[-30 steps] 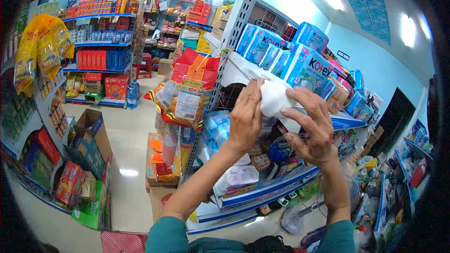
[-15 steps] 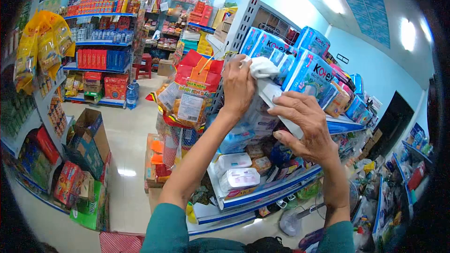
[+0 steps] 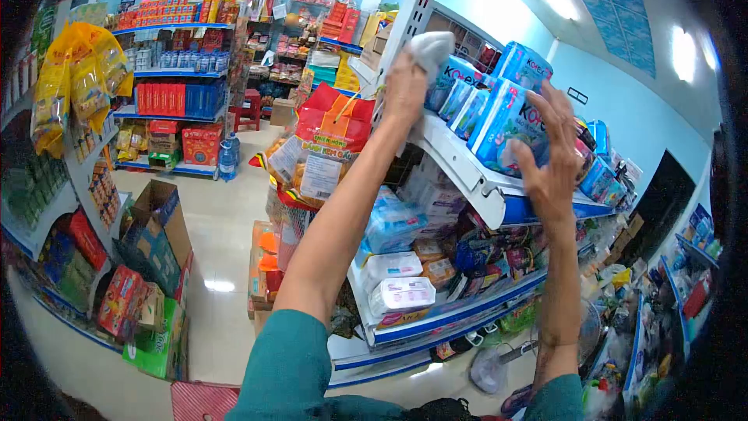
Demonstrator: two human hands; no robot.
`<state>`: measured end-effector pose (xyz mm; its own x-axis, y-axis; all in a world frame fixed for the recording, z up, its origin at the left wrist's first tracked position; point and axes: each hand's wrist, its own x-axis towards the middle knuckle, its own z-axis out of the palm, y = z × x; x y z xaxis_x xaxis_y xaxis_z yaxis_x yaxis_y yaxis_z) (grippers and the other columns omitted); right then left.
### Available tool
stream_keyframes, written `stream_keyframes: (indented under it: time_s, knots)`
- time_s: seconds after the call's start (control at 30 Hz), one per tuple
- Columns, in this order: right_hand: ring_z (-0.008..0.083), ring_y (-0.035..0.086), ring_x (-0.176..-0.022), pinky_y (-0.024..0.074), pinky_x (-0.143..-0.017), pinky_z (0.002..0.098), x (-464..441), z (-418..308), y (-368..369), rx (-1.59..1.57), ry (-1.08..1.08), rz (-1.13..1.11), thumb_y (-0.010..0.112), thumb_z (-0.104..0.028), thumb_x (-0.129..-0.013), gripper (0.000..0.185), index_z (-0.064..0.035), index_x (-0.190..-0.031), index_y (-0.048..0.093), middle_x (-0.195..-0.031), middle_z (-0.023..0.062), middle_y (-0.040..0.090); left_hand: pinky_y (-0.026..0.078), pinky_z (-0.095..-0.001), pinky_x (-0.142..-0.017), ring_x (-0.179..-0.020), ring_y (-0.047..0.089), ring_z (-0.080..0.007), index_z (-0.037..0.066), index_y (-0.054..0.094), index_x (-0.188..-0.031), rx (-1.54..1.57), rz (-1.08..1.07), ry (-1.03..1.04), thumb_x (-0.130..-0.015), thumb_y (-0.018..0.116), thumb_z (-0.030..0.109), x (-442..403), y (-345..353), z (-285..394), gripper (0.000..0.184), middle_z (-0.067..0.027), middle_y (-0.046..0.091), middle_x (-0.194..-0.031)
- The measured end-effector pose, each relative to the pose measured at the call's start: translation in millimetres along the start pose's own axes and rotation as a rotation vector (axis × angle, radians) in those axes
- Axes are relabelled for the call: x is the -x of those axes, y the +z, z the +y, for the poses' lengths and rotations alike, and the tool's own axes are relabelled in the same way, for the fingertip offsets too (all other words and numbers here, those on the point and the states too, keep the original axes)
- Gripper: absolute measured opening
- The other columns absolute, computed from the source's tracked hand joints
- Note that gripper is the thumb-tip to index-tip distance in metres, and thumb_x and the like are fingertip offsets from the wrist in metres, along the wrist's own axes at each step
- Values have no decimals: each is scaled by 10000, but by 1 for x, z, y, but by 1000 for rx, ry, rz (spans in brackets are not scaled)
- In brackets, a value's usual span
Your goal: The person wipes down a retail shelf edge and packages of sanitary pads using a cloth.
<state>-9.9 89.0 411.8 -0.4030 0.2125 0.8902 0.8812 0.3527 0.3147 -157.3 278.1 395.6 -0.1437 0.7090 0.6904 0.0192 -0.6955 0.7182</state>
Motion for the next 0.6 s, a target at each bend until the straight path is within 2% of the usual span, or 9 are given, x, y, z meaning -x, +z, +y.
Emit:
stream_keyframes:
  time_s: [0.1, 0.13, 0.23, 0.27, 0.37, 0.4, 0.5, 0.53, 0.6]
  knots:
    - [342, 340, -1291, 253, -1085, 453, 2, 6, 4, -68, 58, -54, 624, -130, -725, 584, -120, -1290, 474, -1355, 140, 423, 310, -404, -1043, -1252, 405, -380, -25, 406, -1315, 105, -72, 380, -922, 368, 301, 5, 25, -13, 513, -282, 444, -1304]
    - [341, 345, -1285, 251, -1086, 451, 2, 4, 4, -69, 52, -52, 623, -130, -725, 584, -121, -1290, 474, -1349, 141, 427, 196, -381, -1106, -1344, 257, -373, -45, 327, -1363, 124, -189, 384, -942, 328, 340, 8, 23, -16, 571, -285, 310, -1404]
    - [336, 353, -1274, 243, -1087, 447, 4, 7, 6, -67, 35, -36, 618, -136, -731, 582, -121, -1294, 471, -1335, 142, 435, 198, -383, -1104, -1347, 247, -384, -39, 334, -1364, 46, -235, 403, -947, 333, 354, 18, 19, -19, 573, -298, 293, -1408]
    - [336, 352, -1274, 242, -1087, 447, 4, 7, 6, -63, 32, -37, 618, -138, -731, 582, -121, -1295, 471, -1336, 142, 435, 216, -390, -1093, -1327, 290, -383, -14, 349, -1366, -51, -206, 465, -948, 341, 359, 18, 25, -35, 560, -286, 305, -1407]
    - [336, 352, -1274, 238, -1087, 450, 5, 7, 8, -66, 38, -37, 618, -140, -732, 584, -122, -1297, 470, -1336, 142, 434, 235, -405, -1079, -1299, 339, -377, 7, 365, -1364, -37, -246, 396, -945, 354, 358, 45, 8, -13, 547, -251, 315, -1418]
    - [336, 353, -1274, 236, -1087, 451, 6, 8, 9, -70, 42, -36, 617, -141, -732, 586, -122, -1298, 469, -1336, 143, 434, 265, -420, -1059, -1280, 371, -362, 3, 403, -1338, 15, -215, 390, -936, 384, 307, 49, 9, -13, 504, -220, 341, -1415]
    - [339, 352, -1274, 233, -1087, 453, 6, 9, 9, -76, 22, -34, 616, -139, -732, 591, -123, -1303, 465, -1337, 146, 431, 310, -412, -1036, -1261, 402, -354, -17, 474, -1279, 59, -42, 444, -924, 425, 233, 67, 11, -20, 437, -218, 399, -1377]
    - [340, 351, -1274, 232, -1088, 454, 5, 9, 8, -71, 22, -36, 616, -139, -732, 591, -123, -1303, 464, -1338, 148, 430, 353, -388, -1012, -1219, 448, -367, -39, 532, -1211, 166, 19, 390, -909, 447, 165, 75, 11, -19, 374, -232, 465, -1316]
    - [344, 349, -1274, 232, -1088, 455, 5, 8, 8, -62, 24, -37, 614, -139, -731, 593, -122, -1304, 462, -1338, 150, 429, 360, -377, -1009, -1197, 468, -375, -48, 541, -1195, 187, 58, 334, -908, 447, 154, 84, 10, -19, 363, -236, 487, -1289]
